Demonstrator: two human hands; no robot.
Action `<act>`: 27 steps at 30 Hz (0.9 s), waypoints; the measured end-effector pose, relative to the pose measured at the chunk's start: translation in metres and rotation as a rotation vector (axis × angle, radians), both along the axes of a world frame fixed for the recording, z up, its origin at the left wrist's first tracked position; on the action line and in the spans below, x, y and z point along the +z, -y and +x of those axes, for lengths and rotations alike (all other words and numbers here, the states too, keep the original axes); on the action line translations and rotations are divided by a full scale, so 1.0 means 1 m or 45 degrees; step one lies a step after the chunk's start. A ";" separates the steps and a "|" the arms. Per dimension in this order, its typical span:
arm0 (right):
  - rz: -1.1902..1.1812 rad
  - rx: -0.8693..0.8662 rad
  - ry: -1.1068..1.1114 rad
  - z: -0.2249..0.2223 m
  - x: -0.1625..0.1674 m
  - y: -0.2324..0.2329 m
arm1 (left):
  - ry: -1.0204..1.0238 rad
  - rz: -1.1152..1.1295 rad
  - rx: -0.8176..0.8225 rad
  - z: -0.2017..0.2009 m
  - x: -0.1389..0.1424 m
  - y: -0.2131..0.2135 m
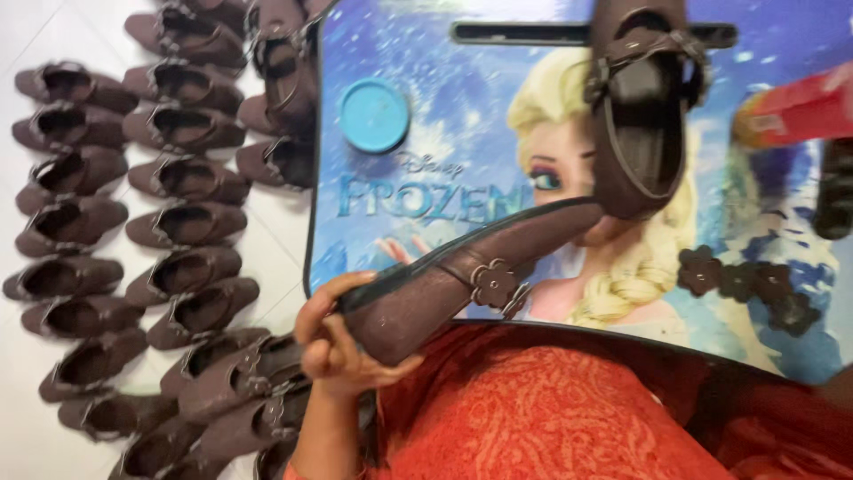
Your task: The person wipes the exterior of brown flat shoes with a white cloth, focusing on the upper and sides. They handle several shoes one at a time, turning them over to wipe different areas, and occasionally pick up a bottle of liquid from the table.
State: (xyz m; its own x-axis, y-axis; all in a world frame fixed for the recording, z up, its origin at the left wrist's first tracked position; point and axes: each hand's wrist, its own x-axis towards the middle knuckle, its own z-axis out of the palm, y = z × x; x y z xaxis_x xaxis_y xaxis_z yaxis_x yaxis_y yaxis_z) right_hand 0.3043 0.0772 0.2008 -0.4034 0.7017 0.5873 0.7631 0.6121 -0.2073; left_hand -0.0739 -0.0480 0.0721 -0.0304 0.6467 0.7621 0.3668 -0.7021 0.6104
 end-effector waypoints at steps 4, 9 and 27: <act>-0.046 0.062 -0.047 -0.029 -0.018 0.009 | 0.017 0.056 -0.072 -0.002 -0.016 0.006; -0.084 0.038 -0.175 -0.039 -0.021 0.029 | -0.106 0.061 0.017 -0.009 -0.024 0.008; -0.181 0.650 -0.122 -0.132 -0.072 0.049 | -0.085 -0.139 0.049 -0.019 -0.037 0.013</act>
